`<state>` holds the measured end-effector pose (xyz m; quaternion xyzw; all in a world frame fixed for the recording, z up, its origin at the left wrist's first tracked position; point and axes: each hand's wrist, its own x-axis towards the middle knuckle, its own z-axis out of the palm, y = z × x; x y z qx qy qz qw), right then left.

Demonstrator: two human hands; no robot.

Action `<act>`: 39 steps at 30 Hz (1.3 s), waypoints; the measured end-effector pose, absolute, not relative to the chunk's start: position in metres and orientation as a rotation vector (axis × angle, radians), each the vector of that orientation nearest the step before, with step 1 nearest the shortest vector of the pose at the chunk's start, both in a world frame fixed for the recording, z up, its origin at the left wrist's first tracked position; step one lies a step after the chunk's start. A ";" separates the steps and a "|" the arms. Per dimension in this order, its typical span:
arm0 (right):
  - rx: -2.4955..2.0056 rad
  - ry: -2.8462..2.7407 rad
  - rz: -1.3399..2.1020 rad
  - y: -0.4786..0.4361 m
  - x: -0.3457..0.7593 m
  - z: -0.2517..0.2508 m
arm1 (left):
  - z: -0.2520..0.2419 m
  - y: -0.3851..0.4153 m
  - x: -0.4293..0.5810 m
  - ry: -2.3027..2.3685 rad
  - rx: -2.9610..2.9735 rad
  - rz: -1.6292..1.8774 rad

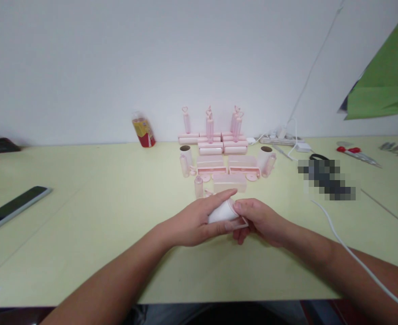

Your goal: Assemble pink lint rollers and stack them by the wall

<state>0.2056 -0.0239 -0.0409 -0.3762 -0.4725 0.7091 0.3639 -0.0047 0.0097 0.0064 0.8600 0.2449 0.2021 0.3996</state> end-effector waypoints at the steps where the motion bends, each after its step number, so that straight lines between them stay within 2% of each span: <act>1: -0.978 -1.231 1.806 -0.024 0.206 -0.041 | 0.005 0.010 -0.004 0.647 2.168 0.523; 8: -0.968 -1.422 1.683 -0.027 0.208 -0.040 | 0.005 0.011 -0.003 0.743 2.071 0.451; 14: -0.949 -1.430 1.709 -0.029 0.206 -0.040 | 0.011 0.008 -0.003 0.692 2.041 0.341; 25: -0.968 -1.420 1.712 -0.030 0.203 -0.041 | 0.009 0.012 -0.003 0.737 2.328 0.297; 39: -0.974 -1.428 1.655 -0.038 0.201 -0.034 | 0.021 0.009 -0.003 0.663 2.350 0.193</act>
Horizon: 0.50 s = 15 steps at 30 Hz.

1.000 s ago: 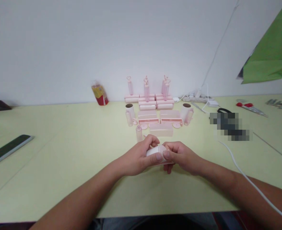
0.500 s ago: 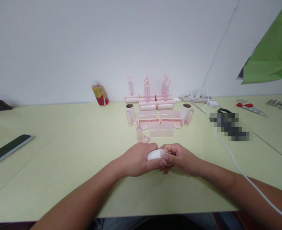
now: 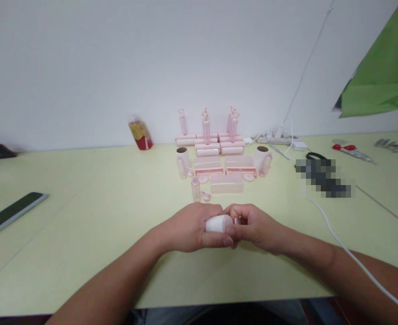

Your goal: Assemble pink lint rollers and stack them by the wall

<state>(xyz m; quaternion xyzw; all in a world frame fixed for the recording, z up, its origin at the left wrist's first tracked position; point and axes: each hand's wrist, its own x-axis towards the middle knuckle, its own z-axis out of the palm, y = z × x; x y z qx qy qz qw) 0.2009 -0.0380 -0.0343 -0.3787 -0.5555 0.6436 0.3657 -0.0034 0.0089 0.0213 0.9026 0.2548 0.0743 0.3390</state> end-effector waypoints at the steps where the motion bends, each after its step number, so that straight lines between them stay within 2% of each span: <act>1: -0.968 -1.428 1.646 -0.039 0.201 -0.034 | 0.022 0.009 -0.004 0.670 2.359 0.189; 15: -0.875 -1.375 1.655 -0.047 0.199 -0.025 | 0.025 0.007 -0.004 0.606 2.451 0.192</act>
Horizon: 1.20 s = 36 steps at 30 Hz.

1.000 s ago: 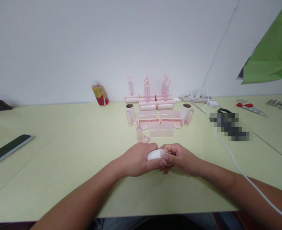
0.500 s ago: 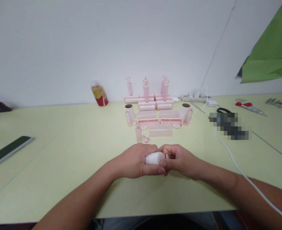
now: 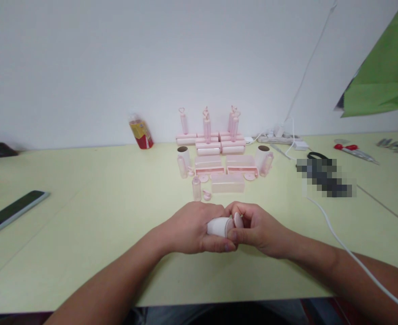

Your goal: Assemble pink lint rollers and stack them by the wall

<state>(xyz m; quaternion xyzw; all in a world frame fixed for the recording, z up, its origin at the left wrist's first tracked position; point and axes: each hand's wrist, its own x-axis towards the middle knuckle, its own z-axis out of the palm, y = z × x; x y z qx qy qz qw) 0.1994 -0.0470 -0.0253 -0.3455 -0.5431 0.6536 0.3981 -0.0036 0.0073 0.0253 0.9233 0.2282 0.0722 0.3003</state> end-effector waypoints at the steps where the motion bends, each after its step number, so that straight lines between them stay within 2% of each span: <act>1: -0.873 -1.380 1.650 -0.047 0.200 -0.025 | 0.026 0.007 -0.003 0.614 2.458 0.186; 13: -0.831 -1.450 1.565 -0.046 0.200 -0.027 | 0.028 0.006 -0.003 0.737 2.511 0.167; 20: -1.019 -1.675 1.138 -0.034 0.205 -0.037 | 0.020 0.011 -0.003 0.960 2.572 0.139; 26: -0.992 -1.781 0.916 -0.032 0.207 -0.038 | 0.019 0.011 -0.001 1.087 2.621 0.150; 36: -0.992 -1.871 0.790 -0.031 0.206 -0.032 | 0.015 0.009 0.000 1.096 2.644 0.175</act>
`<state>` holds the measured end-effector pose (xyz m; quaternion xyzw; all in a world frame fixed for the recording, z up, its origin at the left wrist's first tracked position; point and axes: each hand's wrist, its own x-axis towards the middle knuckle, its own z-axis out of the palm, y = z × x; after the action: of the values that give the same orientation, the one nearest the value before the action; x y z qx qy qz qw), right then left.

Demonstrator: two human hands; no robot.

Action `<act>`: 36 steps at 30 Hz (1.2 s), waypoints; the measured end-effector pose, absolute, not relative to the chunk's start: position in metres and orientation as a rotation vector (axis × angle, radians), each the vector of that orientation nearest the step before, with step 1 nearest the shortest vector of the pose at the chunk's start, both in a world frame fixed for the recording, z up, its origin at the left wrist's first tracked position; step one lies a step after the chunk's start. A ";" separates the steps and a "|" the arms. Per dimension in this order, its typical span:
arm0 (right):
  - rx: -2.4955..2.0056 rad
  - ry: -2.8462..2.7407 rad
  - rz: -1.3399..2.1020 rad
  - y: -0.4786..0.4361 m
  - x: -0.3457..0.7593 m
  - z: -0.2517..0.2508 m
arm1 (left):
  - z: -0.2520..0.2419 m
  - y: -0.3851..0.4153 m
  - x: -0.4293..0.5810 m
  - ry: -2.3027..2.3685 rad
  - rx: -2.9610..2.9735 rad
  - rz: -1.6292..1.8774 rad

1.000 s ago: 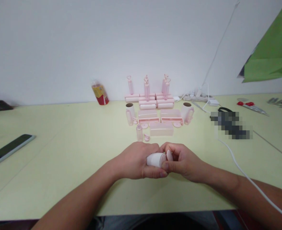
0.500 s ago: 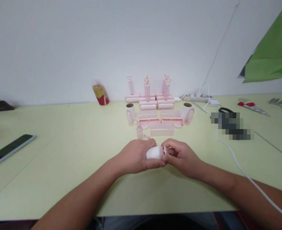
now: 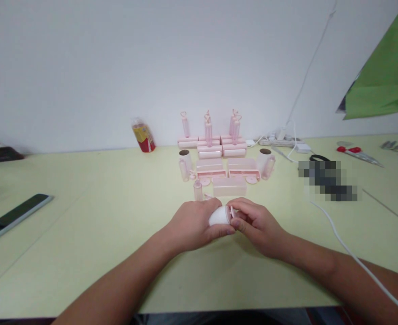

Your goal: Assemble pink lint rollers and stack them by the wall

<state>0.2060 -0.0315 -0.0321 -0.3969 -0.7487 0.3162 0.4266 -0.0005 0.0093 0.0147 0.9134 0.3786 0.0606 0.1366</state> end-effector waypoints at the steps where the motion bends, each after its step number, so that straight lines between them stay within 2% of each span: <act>1: -0.991 -1.871 0.788 -0.031 0.206 -0.032 | 0.014 0.009 0.000 1.098 2.647 0.175; 19: -1.010 -1.768 0.861 -0.034 0.204 -0.036 | 0.010 0.012 -0.001 1.103 2.542 0.229; 26: -1.021 -1.596 1.049 -0.039 0.202 -0.037 | 0.006 0.005 0.002 0.843 2.368 0.510; 30: -0.995 -1.382 1.227 -0.037 0.200 -0.035 | 0.008 0.004 0.000 0.683 2.474 0.526; 36: -0.890 -1.279 1.377 -0.029 0.200 -0.037 | 0.006 0.008 0.000 0.703 2.557 0.532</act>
<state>0.1998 -0.0287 -0.0369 -0.3692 -0.5303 0.5710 0.5064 -0.0004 0.0085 0.0056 0.9229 0.2538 0.1920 0.2169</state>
